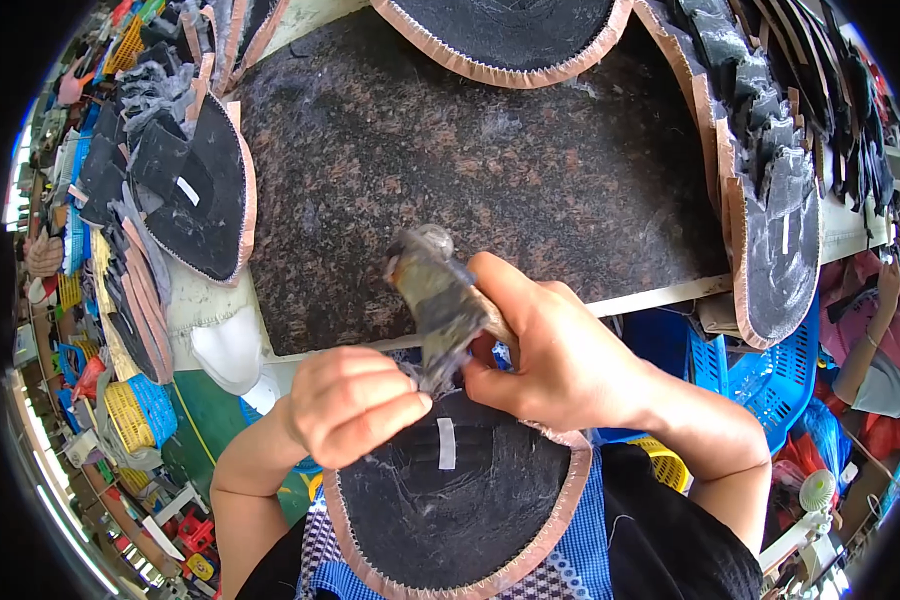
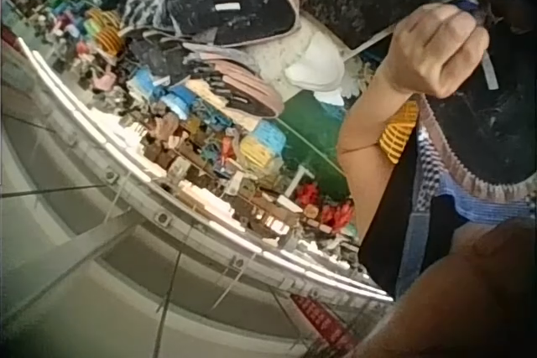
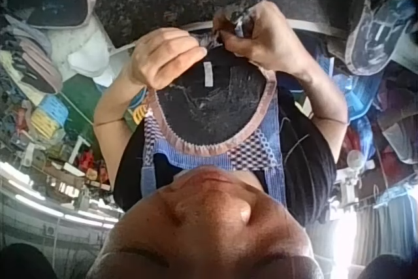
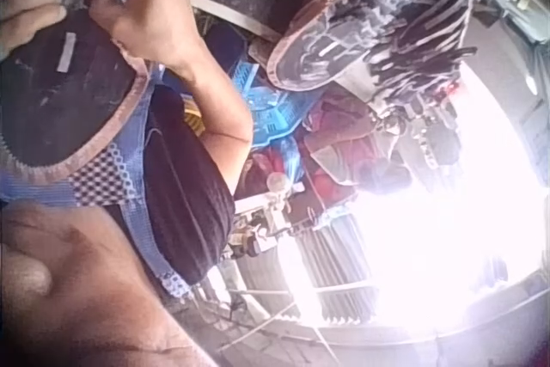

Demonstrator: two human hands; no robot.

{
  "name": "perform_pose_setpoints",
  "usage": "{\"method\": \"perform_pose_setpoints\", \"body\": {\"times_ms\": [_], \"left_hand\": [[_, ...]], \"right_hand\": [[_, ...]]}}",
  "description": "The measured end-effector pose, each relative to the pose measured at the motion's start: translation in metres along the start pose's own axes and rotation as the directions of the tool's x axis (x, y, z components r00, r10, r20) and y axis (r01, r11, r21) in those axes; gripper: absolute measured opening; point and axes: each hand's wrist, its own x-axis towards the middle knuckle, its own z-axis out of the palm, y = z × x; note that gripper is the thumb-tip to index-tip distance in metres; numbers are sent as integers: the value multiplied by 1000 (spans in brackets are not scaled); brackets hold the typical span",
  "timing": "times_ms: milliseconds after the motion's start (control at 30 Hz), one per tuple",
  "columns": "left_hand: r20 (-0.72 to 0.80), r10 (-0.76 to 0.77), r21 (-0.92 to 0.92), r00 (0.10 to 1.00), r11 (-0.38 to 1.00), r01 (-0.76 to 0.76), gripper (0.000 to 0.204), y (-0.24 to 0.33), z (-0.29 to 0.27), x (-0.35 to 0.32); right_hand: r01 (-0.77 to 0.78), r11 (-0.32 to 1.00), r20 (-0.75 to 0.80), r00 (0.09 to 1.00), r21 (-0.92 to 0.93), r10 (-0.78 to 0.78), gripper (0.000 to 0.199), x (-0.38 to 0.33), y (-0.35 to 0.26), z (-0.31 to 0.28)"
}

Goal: Hammering parts of shoes together at a workbench in a factory.

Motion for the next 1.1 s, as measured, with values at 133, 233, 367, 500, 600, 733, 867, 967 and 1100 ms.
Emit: {"method": "perform_pose_setpoints", "body": {"times_ms": [133, 233, 367, 500, 600, 733, 867, 967, 1100], "left_hand": [[-83, -4, 31, 997, 999, 7, 27, -2, 8, -5], [9, -406, -225, 914, 890, 397, 29, 3, 7, 9], [144, -460, -429, 876, 769, 474, 24, -8, 8, 17], [180, -560, -313, 809, 747, 587, 13, -11, 10, 22], [322, -600, -317, 732, 660, 681, 12, -26, 12, 34], [436, -469, -186, 768, 788, 587, 13, -61, 12, 40], [398, -252, -139, 882, 934, 330, 9, -95, 13, 47], [589, -308, -197, 747, 842, 503, 10, -108, 7, 66], [612, -221, -278, 759, 839, 468, 9, -125, 8, 70]], "right_hand": [[-142, 973, -51, 987, 182, 154, 34, -13, 5, 10], [-156, 976, -134, 975, 154, 177, 21, -14, 4, 9], [-287, 930, -46, 951, 228, 305, 33, -14, 5, 9], [-287, 942, -21, 955, 176, 295, 35, -15, 8, 6], [-198, 968, -198, 953, 156, 227, 21, -13, 16, 5], [-67, 998, -502, 863, -11, 52, 13, -21, 21, -25], [24, 994, -563, 823, -108, -81, 24, -45, 3, -30], [54, 953, -246, 960, -297, -132, 23, -54, 7, -36], [36, 900, -11, 999, -434, -45, 41, -46, 22, -23]]}}
